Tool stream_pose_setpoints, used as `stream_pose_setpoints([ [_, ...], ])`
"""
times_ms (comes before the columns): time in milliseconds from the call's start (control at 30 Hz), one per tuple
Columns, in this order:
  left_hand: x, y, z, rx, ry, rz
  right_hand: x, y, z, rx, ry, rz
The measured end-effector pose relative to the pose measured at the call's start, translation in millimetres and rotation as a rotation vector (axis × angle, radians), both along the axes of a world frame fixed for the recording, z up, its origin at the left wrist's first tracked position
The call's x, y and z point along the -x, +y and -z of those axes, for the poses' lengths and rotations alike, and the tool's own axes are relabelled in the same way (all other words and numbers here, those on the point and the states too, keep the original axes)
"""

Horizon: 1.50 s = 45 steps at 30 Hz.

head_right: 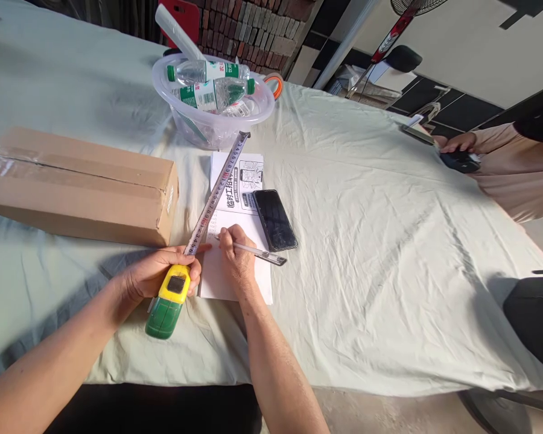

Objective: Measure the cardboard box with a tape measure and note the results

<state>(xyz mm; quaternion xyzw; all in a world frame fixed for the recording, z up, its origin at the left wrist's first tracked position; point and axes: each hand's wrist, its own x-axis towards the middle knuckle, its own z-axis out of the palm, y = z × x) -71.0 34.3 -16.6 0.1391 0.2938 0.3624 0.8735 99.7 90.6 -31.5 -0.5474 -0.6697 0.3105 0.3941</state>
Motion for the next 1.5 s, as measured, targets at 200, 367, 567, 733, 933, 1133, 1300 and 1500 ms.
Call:
stream_pose_setpoints([
  [200, -0.6, 0.5, -0.5, 0.006, 0.007, 0.003, 1.2, -0.5, 1.4, 0.021, -0.011, -0.029],
  [367, -0.3, 0.6, -0.8, -0.007, 0.004, 0.006, 1.5, -0.5, 2.0, 0.026, -0.015, -0.048],
  [567, 0.2, 0.6, -2.4, -0.002, 0.021, 0.008, 1.6, 0.3, 2.2, -0.001, -0.046, -0.045],
  [733, -0.4, 0.6, -1.6, -0.002, 0.010, 0.007, 0.9, -0.4, 1.3, -0.007, -0.058, -0.056],
  [933, -0.2, 0.1, -0.8, -0.005, 0.019, 0.003, 0.9, -0.9, 2.0, 0.011, -0.011, -0.018],
  [1133, -1.0, 0.0, -0.8, -0.006, 0.032, 0.011, 0.6, 0.2, 2.5, -0.009, -0.064, -0.024],
  [1300, -0.8, -0.2, -1.0, -0.012, 0.045, 0.017, 0.5, -0.2, 1.5, 0.020, -0.032, -0.034],
  [1500, -0.6, -0.4, -1.8, -0.012, 0.058, 0.009, -0.6, -0.1, 2.0, 0.000, -0.037, -0.003],
])
